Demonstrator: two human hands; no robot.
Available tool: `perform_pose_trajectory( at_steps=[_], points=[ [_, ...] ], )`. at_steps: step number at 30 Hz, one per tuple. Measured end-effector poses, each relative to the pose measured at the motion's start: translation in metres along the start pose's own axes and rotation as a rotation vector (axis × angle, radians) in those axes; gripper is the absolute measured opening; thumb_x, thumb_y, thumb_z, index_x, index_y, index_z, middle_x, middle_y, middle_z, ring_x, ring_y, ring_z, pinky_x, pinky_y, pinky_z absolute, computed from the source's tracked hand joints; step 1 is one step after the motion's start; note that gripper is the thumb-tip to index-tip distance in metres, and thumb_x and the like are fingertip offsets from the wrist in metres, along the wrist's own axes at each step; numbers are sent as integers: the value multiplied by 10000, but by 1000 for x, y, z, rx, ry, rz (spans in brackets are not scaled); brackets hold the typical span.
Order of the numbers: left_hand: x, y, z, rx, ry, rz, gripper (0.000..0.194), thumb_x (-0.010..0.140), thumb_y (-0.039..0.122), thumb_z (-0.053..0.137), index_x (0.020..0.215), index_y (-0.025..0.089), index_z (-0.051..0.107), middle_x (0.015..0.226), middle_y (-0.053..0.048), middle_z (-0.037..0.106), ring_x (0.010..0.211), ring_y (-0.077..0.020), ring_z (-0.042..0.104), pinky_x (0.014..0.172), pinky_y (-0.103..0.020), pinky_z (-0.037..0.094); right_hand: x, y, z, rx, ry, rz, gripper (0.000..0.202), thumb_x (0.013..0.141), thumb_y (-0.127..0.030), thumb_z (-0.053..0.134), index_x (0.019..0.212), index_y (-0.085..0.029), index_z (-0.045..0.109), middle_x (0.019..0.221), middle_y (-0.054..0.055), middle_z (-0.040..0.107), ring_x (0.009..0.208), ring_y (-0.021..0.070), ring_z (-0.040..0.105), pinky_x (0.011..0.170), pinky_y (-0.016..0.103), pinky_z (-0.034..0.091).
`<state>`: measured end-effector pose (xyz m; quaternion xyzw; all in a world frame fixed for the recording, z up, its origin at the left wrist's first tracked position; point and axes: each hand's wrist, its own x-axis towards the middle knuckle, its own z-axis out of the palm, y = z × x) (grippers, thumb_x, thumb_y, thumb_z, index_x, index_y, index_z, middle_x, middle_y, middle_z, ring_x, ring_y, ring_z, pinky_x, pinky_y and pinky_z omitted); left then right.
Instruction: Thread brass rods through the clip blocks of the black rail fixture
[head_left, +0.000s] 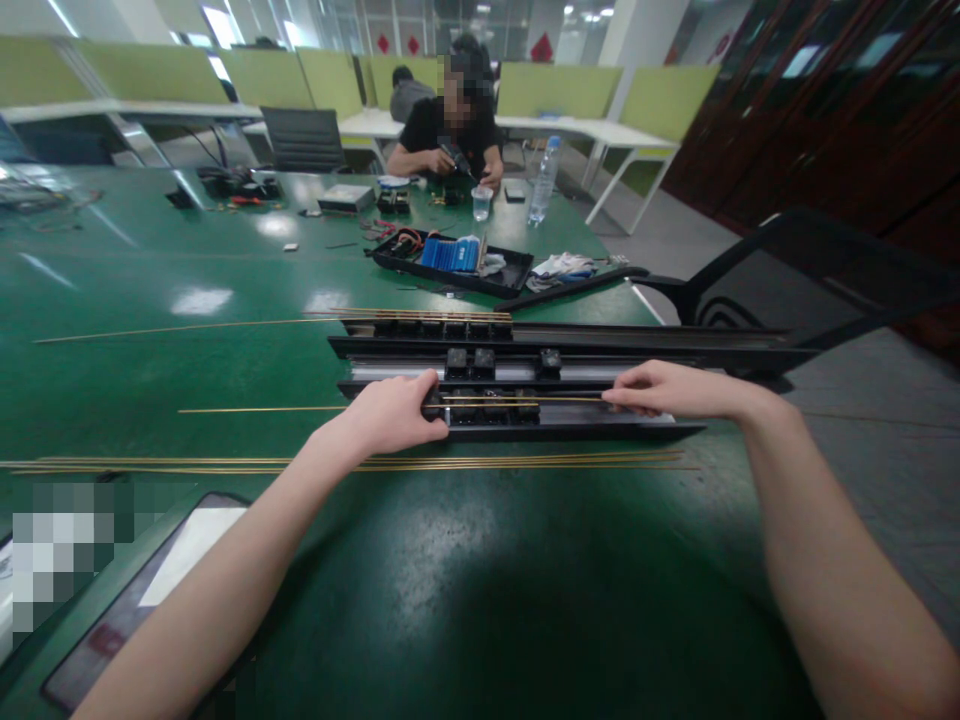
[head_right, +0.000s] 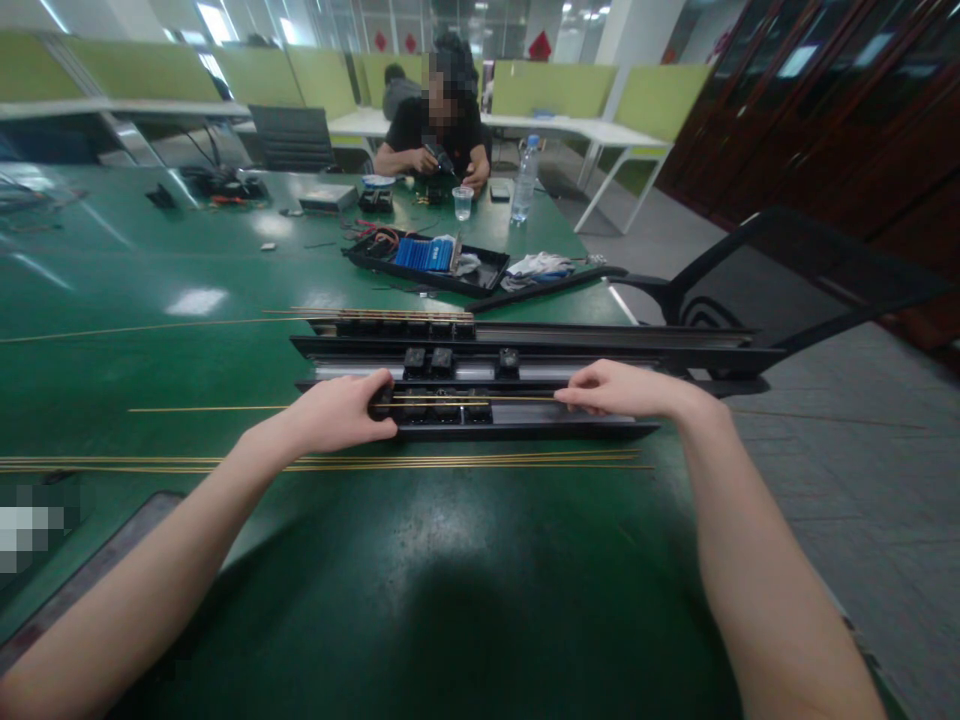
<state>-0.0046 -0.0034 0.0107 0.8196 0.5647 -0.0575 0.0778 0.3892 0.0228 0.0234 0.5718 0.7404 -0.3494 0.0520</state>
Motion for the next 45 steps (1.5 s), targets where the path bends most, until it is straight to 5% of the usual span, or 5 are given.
perform_pose_trajectory(
  at_steps=[13,19,26,33,45],
  points=[
    [0,1,-2,-18,-6,7,483,777,536,533,1142,220,546,1023,-122,726,884,-332,705,750,-396,527,-2,-3,-1,35,4,-32,553,799,-749,570,768,-212,698,668,23,615,644,185,539,640,305,401],
    [1,1,-1,-20,-4,0,496,775,539,539,1151,215,552,1035,-130,726,894,-342,705,755,-404,528,12,-41,22,75,149,-219,522,879,-670,509,849,-186,703,796,49,699,757,213,602,697,313,416],
    [0,3,-2,-14,-5,3,503,776,539,535,1161,216,551,1049,-134,729,905,-347,704,763,-406,525,25,-80,56,88,277,-312,465,943,-570,475,707,-192,609,668,16,652,636,169,563,618,293,339],
    [0,2,-2,-19,9,8,473,774,528,533,1131,219,550,1014,-125,726,871,-339,703,737,-400,521,27,-77,56,60,306,-337,478,945,-574,464,678,-193,573,624,-14,570,609,155,504,602,291,313],
    [-1,3,-3,-3,-7,-1,481,787,527,534,1158,223,544,1024,-114,727,892,-316,703,762,-379,517,28,-70,53,64,275,-340,493,939,-584,457,744,-186,672,694,18,655,663,184,553,635,296,349]
  ],
)
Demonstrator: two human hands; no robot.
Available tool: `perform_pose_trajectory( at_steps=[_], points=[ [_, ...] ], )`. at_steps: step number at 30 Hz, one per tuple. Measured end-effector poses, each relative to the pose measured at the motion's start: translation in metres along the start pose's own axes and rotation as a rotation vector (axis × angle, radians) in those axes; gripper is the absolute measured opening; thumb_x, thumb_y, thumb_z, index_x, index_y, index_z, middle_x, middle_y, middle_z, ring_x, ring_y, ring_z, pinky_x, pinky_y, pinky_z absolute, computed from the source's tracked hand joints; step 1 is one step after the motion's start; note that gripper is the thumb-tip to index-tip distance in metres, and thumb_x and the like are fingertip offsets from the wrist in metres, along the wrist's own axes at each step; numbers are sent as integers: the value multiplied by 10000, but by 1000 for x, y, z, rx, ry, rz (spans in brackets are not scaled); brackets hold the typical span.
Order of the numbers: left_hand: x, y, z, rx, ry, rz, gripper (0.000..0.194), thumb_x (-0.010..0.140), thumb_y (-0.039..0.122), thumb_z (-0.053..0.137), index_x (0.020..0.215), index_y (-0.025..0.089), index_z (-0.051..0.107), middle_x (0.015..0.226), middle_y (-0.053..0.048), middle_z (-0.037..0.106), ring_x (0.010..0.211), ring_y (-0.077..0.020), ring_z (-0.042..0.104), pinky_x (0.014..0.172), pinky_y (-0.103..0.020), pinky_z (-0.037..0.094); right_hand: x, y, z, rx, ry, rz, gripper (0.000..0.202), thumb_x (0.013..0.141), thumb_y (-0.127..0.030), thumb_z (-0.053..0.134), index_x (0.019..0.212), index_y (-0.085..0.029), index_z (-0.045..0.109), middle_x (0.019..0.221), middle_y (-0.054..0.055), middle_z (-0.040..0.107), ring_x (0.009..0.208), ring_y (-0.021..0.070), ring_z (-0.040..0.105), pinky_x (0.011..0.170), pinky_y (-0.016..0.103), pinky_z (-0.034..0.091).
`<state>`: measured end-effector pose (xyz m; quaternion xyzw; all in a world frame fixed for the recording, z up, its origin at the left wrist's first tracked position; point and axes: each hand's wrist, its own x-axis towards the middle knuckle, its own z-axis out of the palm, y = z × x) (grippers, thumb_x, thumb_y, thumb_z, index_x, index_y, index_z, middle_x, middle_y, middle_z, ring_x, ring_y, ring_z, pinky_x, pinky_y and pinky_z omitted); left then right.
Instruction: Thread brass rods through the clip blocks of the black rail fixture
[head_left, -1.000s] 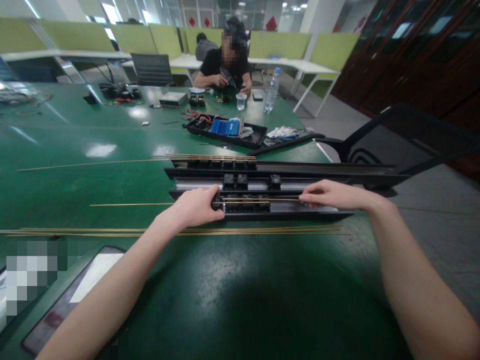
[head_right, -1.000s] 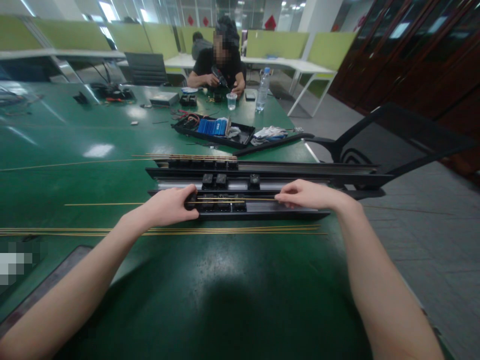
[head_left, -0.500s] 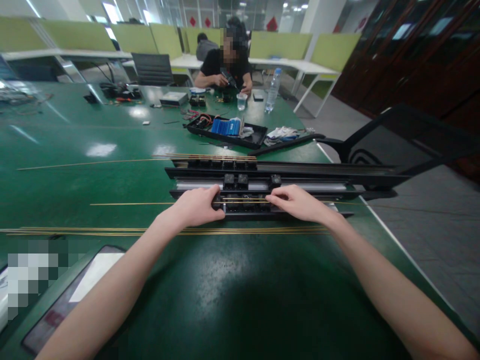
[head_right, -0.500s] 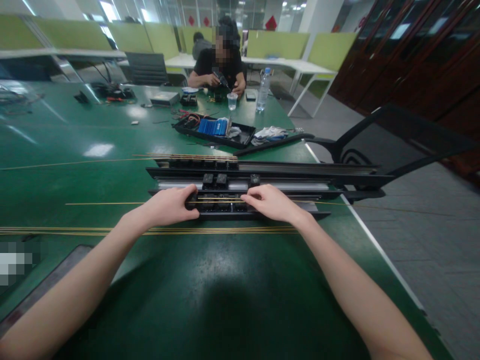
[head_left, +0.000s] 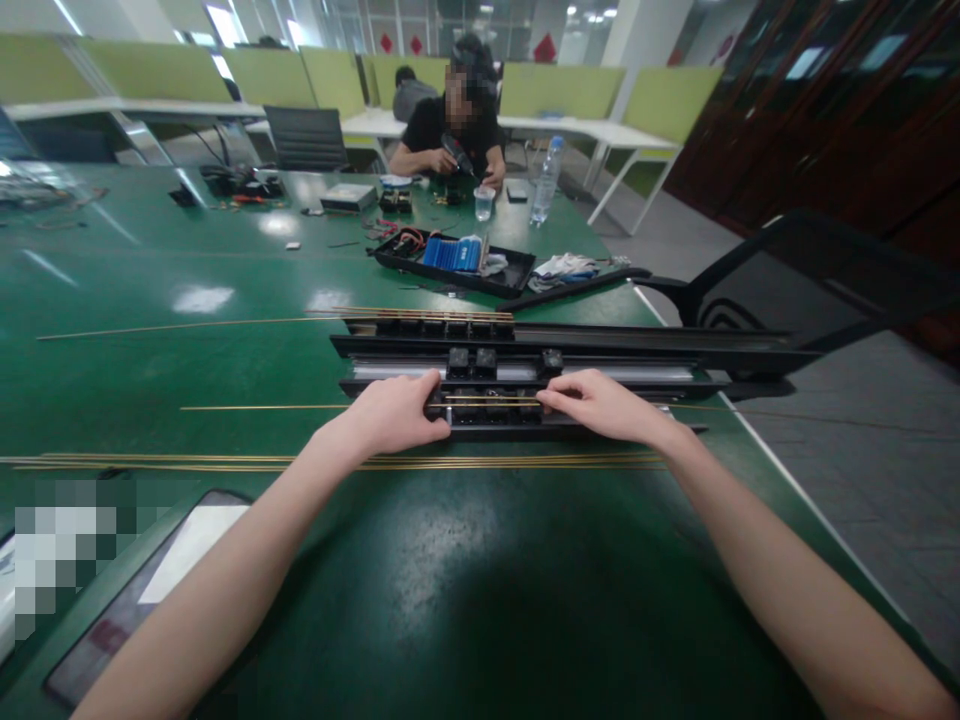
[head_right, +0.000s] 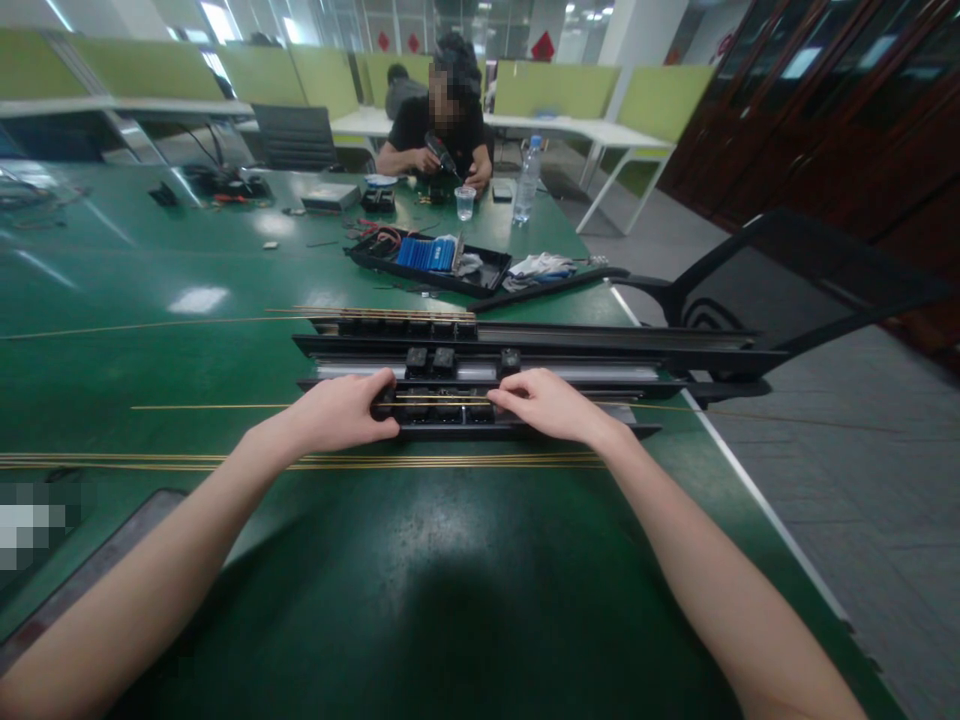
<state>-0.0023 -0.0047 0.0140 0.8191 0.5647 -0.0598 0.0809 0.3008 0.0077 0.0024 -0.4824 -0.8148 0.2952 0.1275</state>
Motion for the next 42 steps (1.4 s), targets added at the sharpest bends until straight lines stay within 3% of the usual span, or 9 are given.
perform_pose_trajectory(
  at_steps=[3,9,42],
  points=[
    [-1,-3,-3,-53,-16,15,476,819,556,497,1152,219,547,1038,-118,724,900,-313,695,767,-380,509,0,-1,0,-8,-4,2,493,939,-582,459,744,-186,680,683,16,648,661,183,552,631,296,348],
    [3,-14,-5,-244,-60,52,508,964,614,219,1016,241,560,1027,-87,724,934,-269,683,807,-359,488,-1,0,2,18,12,21,530,922,-610,459,739,-178,705,692,23,660,644,176,532,624,299,351],
    [6,-17,4,-205,-49,53,458,988,595,213,1065,254,509,1007,-89,717,912,-287,687,809,-372,472,-3,-4,0,15,28,75,535,896,-613,514,708,-165,738,564,-7,538,540,129,404,535,296,273]
  ],
)
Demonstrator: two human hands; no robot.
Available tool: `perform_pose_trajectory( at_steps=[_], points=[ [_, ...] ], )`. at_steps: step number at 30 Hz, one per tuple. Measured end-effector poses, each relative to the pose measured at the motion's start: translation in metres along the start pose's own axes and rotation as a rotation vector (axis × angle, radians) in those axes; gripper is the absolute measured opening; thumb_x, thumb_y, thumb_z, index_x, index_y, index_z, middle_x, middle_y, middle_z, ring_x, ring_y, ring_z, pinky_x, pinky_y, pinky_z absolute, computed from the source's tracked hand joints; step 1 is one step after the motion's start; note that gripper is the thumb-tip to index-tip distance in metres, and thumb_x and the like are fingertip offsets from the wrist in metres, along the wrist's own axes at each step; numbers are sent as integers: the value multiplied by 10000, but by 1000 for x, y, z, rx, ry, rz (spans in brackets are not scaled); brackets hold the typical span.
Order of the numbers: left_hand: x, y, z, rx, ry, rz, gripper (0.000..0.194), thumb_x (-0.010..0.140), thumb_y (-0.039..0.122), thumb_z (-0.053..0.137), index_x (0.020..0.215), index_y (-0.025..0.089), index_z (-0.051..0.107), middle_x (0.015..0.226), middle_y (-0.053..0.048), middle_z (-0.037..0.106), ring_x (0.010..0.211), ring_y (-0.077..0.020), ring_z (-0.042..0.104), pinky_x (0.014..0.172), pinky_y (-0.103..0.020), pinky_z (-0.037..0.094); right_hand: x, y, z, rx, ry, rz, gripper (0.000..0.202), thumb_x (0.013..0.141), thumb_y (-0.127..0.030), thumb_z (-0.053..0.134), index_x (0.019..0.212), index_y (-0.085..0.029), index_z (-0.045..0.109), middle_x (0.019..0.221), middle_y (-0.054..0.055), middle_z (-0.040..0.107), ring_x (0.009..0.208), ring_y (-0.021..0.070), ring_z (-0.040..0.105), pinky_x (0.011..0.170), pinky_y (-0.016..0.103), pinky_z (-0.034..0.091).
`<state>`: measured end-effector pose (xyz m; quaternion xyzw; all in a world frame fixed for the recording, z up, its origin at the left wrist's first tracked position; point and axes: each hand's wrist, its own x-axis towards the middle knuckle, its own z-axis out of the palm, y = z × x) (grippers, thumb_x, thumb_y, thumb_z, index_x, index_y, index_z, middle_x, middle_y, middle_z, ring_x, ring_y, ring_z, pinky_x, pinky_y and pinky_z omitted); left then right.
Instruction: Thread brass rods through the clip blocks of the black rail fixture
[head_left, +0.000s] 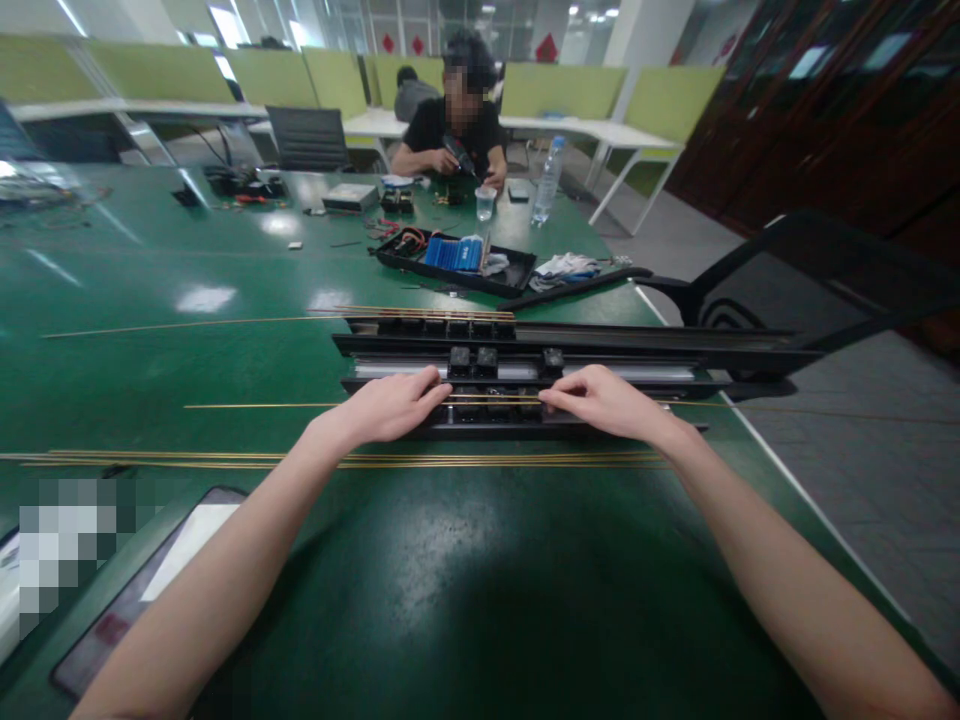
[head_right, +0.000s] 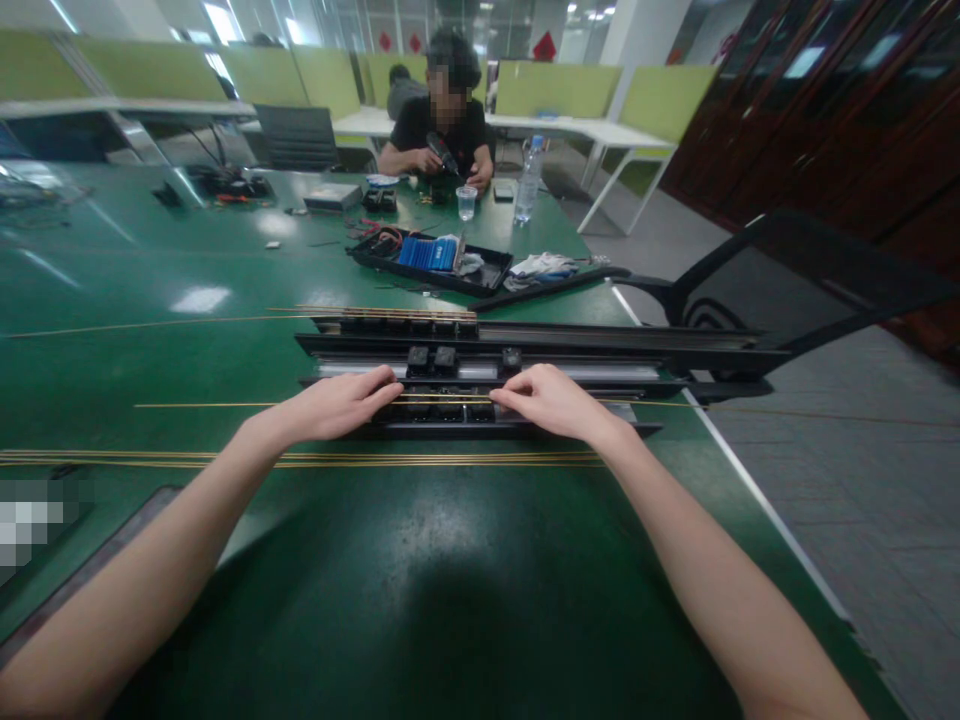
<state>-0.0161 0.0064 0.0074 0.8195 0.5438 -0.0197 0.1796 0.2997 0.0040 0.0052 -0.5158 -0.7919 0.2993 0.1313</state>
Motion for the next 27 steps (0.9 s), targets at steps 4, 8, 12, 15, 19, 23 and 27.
perform_pose_trajectory(
  at_steps=[4,8,12,15,19,23,27],
  points=[
    [1,0,1,5,0,-2,448,993,584,208,1068,255,503,998,-89,718,917,-288,690,823,-379,476,0,1,0,-3,3,-4,524,900,-602,517,708,-168,739,569,-7,549,540,129,409,537,295,278],
    [1,0,1,15,5,1,446,996,573,203,1080,251,499,1009,-98,716,925,-292,689,835,-388,474,0,3,0,-9,5,-3,523,900,-598,515,713,-167,745,555,-7,538,535,128,403,533,292,277],
    [1,1,0,18,2,-2,452,993,570,208,1086,245,507,1027,-109,717,931,-301,690,845,-398,474,0,3,1,-14,4,0,534,897,-604,511,718,-159,745,574,4,563,539,132,418,533,290,282],
    [-1,3,0,8,6,-13,452,990,568,215,1088,244,514,1033,-111,722,935,-304,691,846,-399,475,1,4,1,-22,-4,-4,542,904,-607,499,714,-160,740,578,7,574,536,133,427,535,289,287],
    [-2,5,-1,17,4,-25,442,988,563,218,1094,249,510,1034,-107,724,938,-305,691,844,-398,473,0,3,0,-29,-3,-5,537,904,-606,503,715,-165,744,575,5,583,531,132,428,536,289,289],
    [-1,5,0,24,-1,-25,438,989,557,215,1097,247,504,1056,-115,722,942,-308,691,843,-405,474,-1,2,0,-30,1,-2,534,899,-600,510,701,-162,744,571,6,584,522,128,416,531,295,278],
    [1,2,2,25,17,-17,447,987,563,219,1092,243,512,1057,-122,724,949,-314,692,850,-413,478,-1,3,-1,-31,2,3,528,903,-590,511,707,-163,751,610,19,640,537,135,454,546,298,292]
  ],
)
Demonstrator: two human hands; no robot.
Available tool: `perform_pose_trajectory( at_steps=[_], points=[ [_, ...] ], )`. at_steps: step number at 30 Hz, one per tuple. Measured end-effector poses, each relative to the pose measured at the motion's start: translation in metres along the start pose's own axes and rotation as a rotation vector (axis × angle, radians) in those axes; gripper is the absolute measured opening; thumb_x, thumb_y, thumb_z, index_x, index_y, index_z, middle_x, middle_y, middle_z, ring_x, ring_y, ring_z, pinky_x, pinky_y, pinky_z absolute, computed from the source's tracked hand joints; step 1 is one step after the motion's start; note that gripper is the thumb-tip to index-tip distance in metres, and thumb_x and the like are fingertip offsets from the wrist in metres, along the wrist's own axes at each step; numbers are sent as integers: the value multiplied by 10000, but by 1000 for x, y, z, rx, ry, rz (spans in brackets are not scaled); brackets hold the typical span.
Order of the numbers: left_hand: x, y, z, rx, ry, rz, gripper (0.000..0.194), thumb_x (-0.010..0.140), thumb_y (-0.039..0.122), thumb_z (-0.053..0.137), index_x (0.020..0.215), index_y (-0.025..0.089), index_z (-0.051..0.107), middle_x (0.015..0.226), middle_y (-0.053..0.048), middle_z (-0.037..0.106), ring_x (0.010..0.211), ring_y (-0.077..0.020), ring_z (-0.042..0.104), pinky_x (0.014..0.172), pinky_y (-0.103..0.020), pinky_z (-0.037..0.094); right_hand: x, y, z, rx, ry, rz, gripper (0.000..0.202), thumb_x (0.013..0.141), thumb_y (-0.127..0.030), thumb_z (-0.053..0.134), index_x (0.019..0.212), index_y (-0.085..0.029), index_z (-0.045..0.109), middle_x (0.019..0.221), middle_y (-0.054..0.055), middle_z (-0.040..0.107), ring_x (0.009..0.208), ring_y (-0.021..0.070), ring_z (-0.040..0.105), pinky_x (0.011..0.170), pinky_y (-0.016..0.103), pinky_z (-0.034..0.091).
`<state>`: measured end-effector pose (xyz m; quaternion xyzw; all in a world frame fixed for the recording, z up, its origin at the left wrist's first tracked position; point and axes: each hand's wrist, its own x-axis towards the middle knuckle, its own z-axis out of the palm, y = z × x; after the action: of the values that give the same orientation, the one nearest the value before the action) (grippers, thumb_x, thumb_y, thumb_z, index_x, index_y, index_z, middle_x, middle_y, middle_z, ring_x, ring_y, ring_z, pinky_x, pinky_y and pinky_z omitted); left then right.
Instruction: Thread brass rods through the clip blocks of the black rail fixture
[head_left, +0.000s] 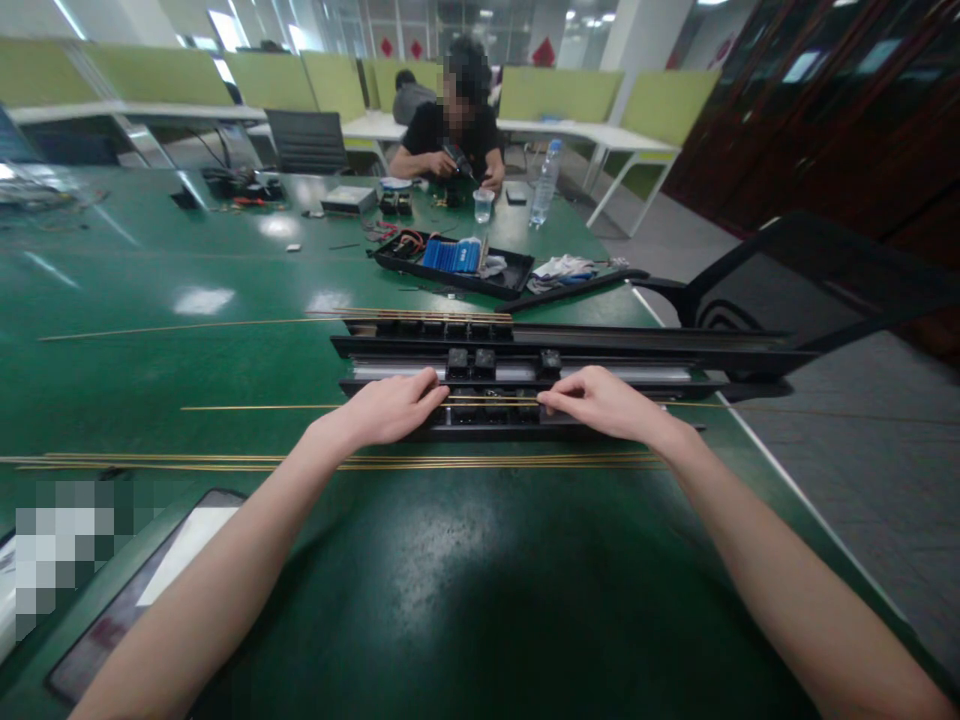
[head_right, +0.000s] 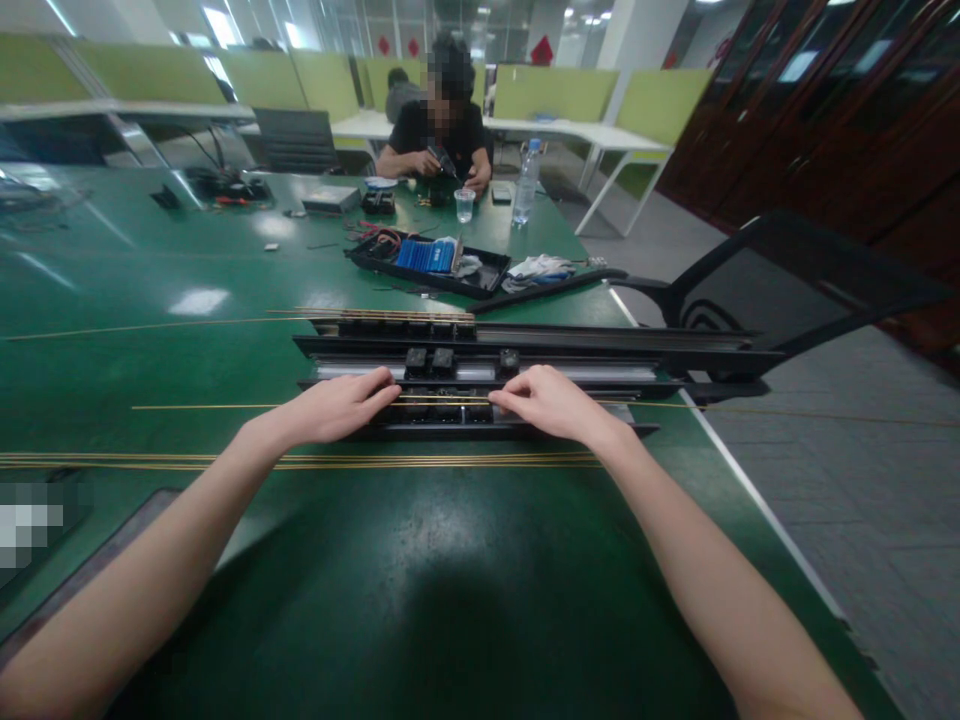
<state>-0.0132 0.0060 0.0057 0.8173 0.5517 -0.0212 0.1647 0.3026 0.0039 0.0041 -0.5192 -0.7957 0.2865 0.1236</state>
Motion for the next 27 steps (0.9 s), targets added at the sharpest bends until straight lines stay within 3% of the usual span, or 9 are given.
perform_pose_trajectory(
  at_steps=[27],
  points=[
    [-1,4,-3,15,3,-16,461,990,564,230,1091,237,538,1069,-121,733,945,-311,701,838,-408,486,-3,-4,-4,-25,-17,36,556,894,-632,510,725,-164,757,606,24,640,541,140,458,545,297,298]
  ],
)
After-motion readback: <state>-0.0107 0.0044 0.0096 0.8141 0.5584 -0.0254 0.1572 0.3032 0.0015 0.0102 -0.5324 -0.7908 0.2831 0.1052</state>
